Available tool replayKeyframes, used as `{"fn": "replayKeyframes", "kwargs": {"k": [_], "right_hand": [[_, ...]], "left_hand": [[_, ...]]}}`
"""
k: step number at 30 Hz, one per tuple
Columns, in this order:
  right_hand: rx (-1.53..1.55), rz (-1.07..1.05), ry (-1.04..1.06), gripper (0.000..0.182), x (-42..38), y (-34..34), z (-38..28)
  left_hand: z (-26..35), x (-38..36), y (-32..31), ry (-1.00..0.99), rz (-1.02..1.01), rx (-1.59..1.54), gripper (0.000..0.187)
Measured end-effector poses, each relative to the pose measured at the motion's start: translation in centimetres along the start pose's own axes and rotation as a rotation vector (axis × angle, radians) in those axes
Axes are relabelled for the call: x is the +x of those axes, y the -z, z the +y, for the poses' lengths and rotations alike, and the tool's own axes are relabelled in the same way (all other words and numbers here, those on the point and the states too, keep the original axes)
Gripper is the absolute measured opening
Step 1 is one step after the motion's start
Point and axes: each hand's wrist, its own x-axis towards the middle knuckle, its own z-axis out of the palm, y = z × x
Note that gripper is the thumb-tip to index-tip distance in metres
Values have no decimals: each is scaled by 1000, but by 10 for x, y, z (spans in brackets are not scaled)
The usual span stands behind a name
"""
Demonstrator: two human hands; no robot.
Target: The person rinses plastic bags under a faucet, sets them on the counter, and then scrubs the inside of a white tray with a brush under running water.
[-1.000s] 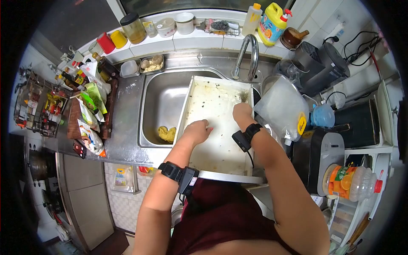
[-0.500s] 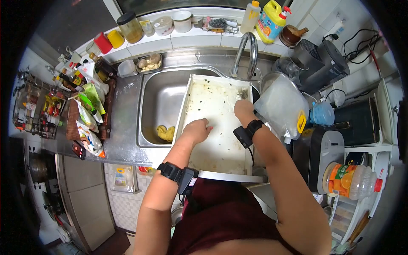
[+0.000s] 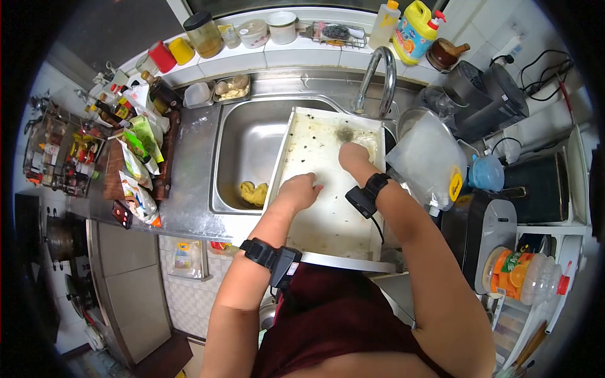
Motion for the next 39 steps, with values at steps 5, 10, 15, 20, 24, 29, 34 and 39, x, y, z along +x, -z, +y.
{"fn": "replayKeyframes", "kwargs": {"k": [5, 10, 15, 20, 24, 29, 34, 39], "right_hand": [[-3, 11, 138, 21, 9, 8, -42], [17, 18, 237, 23, 16, 12, -64], [-36, 90, 324, 25, 30, 7, -67], [-43, 148, 309, 25, 21, 5, -51], [-98, 134, 178, 24, 10, 5, -43], [-121, 118, 59, 21, -4, 1, -6], [-137, 96, -71, 19, -17, 0, 24], [-74, 55, -213, 19, -3, -13, 39]], "left_hand": [[-3, 0, 0, 15, 3, 0, 35], [-6, 1, -2, 43, 7, -13, 35], [-7, 3, -3, 44, -3, 6, 36], [-7, 2, -3, 34, -7, 2, 36], [-9, 1, -4, 54, -11, -6, 38], [-11, 3, -6, 41, -15, 16, 39], [-7, 3, -5, 39, -30, 35, 39], [-10, 4, -7, 17, -30, 39, 39]]}}
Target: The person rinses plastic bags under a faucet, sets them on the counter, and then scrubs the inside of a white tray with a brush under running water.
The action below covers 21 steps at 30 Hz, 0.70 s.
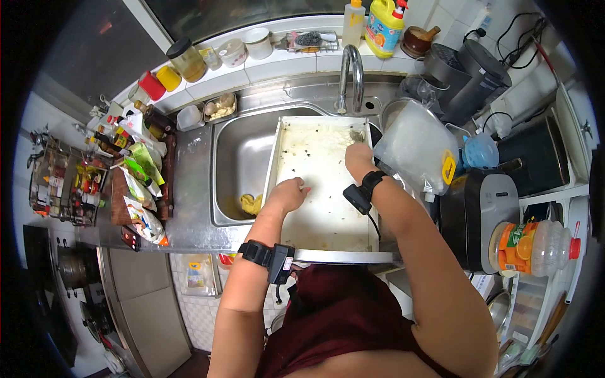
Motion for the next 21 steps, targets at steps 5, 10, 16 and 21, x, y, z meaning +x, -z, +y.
{"fn": "replayKeyframes", "kwargs": {"k": [5, 10, 16, 21], "right_hand": [[-13, -7, 16, 19, -4, 7, 2], [72, -50, 43, 16, -17, 31, 9], [185, -27, 71, 17, -14, 8, 0], [126, -66, 244, 22, -19, 31, -2]], "left_hand": [[2, -2, 0, 4, 2, 1, 39], [8, -2, 8, 11, -35, -21, 38], [6, -4, 6, -24, -1, 31, 38], [8, -5, 7, -11, -1, 12, 38]]}}
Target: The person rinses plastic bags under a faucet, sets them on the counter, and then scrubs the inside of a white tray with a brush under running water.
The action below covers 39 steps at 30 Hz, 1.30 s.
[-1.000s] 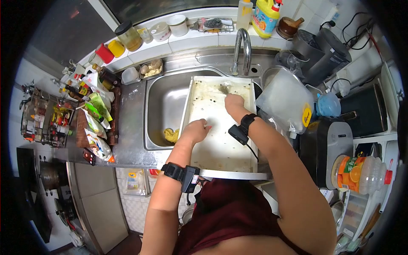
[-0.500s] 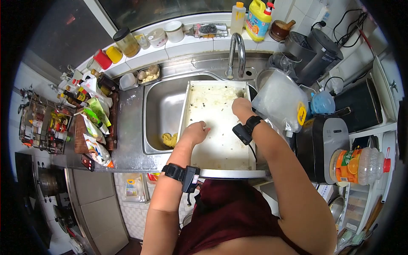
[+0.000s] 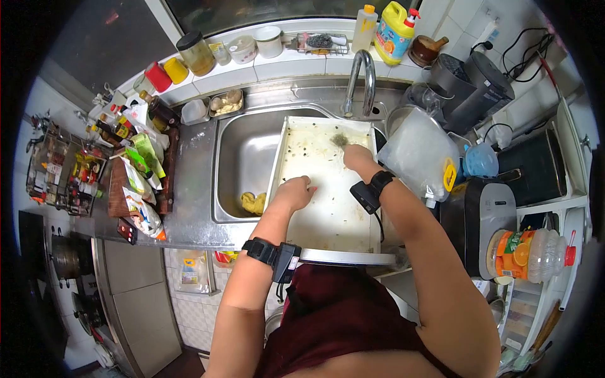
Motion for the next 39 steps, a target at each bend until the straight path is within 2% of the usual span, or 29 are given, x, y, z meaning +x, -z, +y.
{"fn": "replayKeyframes", "kwargs": {"k": [5, 12, 18, 21, 25, 31, 33, 36, 39], "right_hand": [[-23, 11, 179, 24, 16, -28, -14], [-14, -38, 422, 25, -42, -18, -30], [-45, 169, 194, 17, -68, -39, 27], [-61, 178, 113, 16, -82, -30, 37], [-134, -58, 55, 19, -97, -8, 16], [-80, 40, -60, 20, -49, -2, 21], [-86, 49, -75, 20, -24, -5, 24], [-38, 42, 24, 22, -9, -15, 25], [-69, -13, 213, 28, -15, -28, 20]], "left_hand": [[-3, 1, -1, -7, 18, 17, 38], [-3, 1, 0, -7, 0, 5, 39], [5, -1, 3, 28, -50, -15, 38], [0, 4, -4, 1, -50, 20, 40], [3, 0, 0, -4, -52, 33, 41], [-3, 0, -4, -5, -43, 34, 40], [-4, 1, -3, -3, -20, 18, 39], [-2, -1, 0, 16, -24, 31, 37], [-6, 2, -5, 4, 9, -14, 35]]}}
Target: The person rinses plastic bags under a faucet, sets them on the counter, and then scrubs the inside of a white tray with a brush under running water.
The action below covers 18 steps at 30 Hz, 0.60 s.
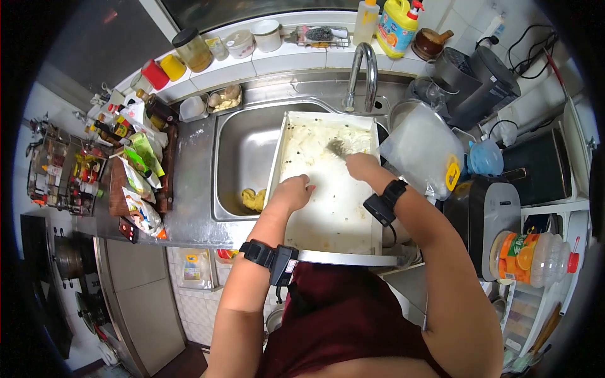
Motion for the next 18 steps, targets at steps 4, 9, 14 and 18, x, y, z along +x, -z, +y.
{"fn": "replayKeyframes", "kwargs": {"k": [4, 9, 14, 18], "right_hand": [[55, -90, 233, 29, -40, 15, -20], [91, -90, 432, 32, -55, 16, -12], [21, 27, 276, 33, 2, 18, -21], [34, 68, 132, 34, 59, 12, -36]], "left_hand": [[1, -1, 2, 18, -34, 36, 33], [5, -6, 10, 62, -74, 47, 33], [0, -4, 4, 56, -58, 32, 33], [-1, -6, 8, 79, -41, 23, 33]]}}
